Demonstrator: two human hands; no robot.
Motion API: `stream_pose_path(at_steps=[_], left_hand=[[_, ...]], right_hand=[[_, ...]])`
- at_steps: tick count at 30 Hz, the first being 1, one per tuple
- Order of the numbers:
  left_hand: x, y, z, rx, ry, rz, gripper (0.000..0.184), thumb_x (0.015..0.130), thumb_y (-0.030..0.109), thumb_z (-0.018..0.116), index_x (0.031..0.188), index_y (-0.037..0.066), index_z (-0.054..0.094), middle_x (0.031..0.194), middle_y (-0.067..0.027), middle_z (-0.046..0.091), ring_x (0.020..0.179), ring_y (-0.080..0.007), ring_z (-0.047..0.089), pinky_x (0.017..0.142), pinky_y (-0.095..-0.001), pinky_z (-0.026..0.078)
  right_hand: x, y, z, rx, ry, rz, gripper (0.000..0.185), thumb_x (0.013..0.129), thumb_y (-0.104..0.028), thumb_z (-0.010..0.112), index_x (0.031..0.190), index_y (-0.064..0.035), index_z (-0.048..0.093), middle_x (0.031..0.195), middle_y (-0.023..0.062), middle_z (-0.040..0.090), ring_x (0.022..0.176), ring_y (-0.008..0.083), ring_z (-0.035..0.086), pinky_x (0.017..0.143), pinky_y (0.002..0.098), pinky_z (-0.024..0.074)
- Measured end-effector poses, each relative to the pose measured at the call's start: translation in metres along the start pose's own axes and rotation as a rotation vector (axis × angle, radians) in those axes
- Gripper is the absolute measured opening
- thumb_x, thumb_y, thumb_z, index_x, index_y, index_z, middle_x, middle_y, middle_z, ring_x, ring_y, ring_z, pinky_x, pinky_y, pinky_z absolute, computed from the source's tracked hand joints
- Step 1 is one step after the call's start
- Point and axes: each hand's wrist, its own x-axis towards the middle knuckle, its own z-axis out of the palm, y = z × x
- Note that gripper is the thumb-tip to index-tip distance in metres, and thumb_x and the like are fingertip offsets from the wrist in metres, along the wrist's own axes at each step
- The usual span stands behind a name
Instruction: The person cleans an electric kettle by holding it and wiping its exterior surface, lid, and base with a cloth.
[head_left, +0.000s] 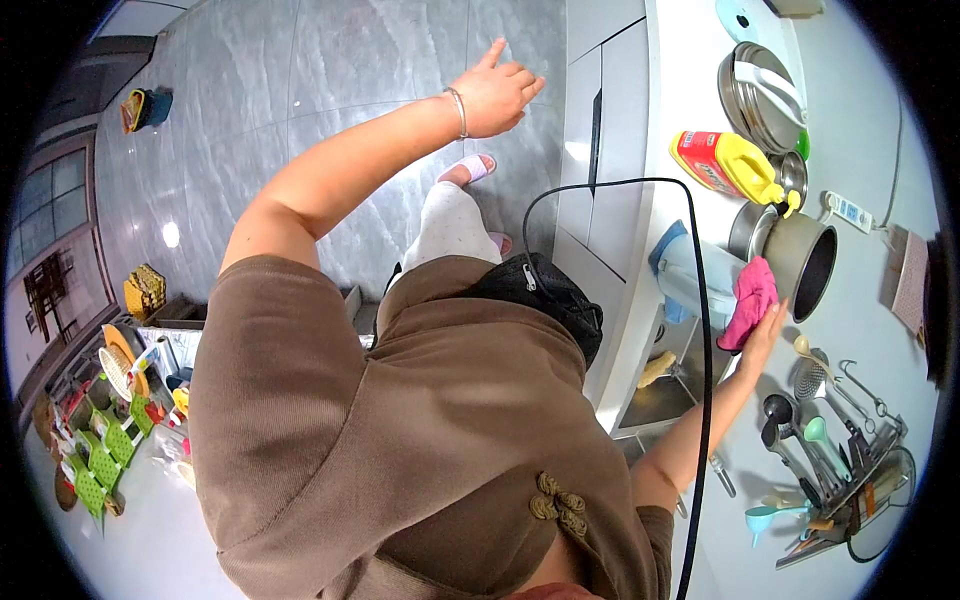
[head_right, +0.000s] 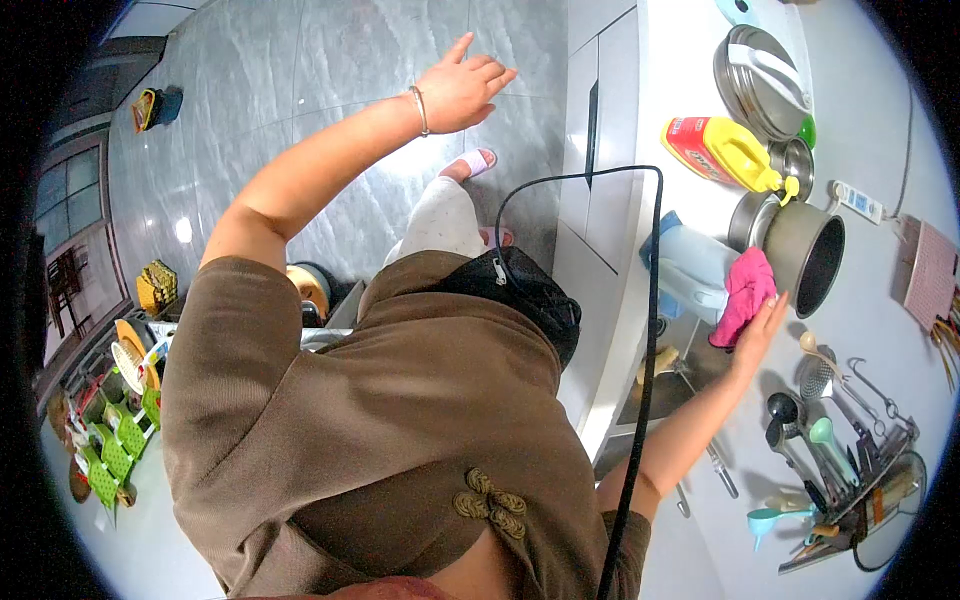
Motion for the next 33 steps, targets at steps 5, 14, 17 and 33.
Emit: stream_pose_path(at_steps=[5, 14, 17, 33], left_hand=[[0.018, 0.025, -0.001, 0.001, 0.001, 0.062, 0.057, 0.085, 0.026, 0.063, 0.136, 0.009, 0.047, 0.121, -0.0059, 0.058, 0.122, -0.0209, 0.050, 0.112, -0.0576, 0.020], [0.086, 0.161, -0.044, -0.646, -0.012, 0.125, 0.048, 0.088, 0.031, 0.058, 0.130, 0.008, 0.052, 0.115, -0.0111, 0.062, 0.113, -0.0271, 0.057, 0.109, -0.0504, 0.030], [0.119, 0.204, -0.057, -0.890, -0.059, 0.167, 0.042, 0.092, 0.034, 0.053, 0.123, 0.006, 0.057, 0.107, -0.0127, 0.065, 0.109, -0.0300, 0.058, 0.104, -0.0389, 0.038], [0.128, 0.258, -0.038, -1.925, -0.646, 0.234, 0.035, 0.100, 0.029, 0.047, 0.114, 0.000, 0.060, 0.118, -0.0107, 0.063, 0.115, -0.0186, 0.057, 0.101, -0.0298, 0.042]], right_hand=[[-0.004, -0.005, 0.017, 0.104, 0.038, -0.022, 0.060, 0.102, -0.041, 0.033, 0.144, 0.0009, 0.034, 0.150, 0.0228, 0.032, 0.140, 0.0344, 0.027, 0.115, 0.0376, 0.0175], [-0.020, -0.021, 0.028, -0.096, 0.275, -0.262, 0.058, 0.099, -0.036, 0.041, 0.144, 0.0004, 0.035, 0.148, 0.0244, 0.033, 0.138, 0.0389, 0.029, 0.114, 0.0436, 0.0203], [-0.028, -0.032, 0.029, -0.156, 0.245, -0.313, 0.059, 0.094, -0.034, 0.052, 0.143, -0.0045, 0.038, 0.147, 0.0208, 0.037, 0.137, 0.0379, 0.032, 0.111, 0.0488, 0.0233], [-0.038, -0.035, 0.033, -0.242, 0.394, -0.159, 0.057, 0.085, -0.049, 0.062, 0.132, -0.0182, 0.054, 0.142, 0.0120, 0.046, 0.135, 0.0329, 0.036, 0.109, 0.0548, 0.0242]])
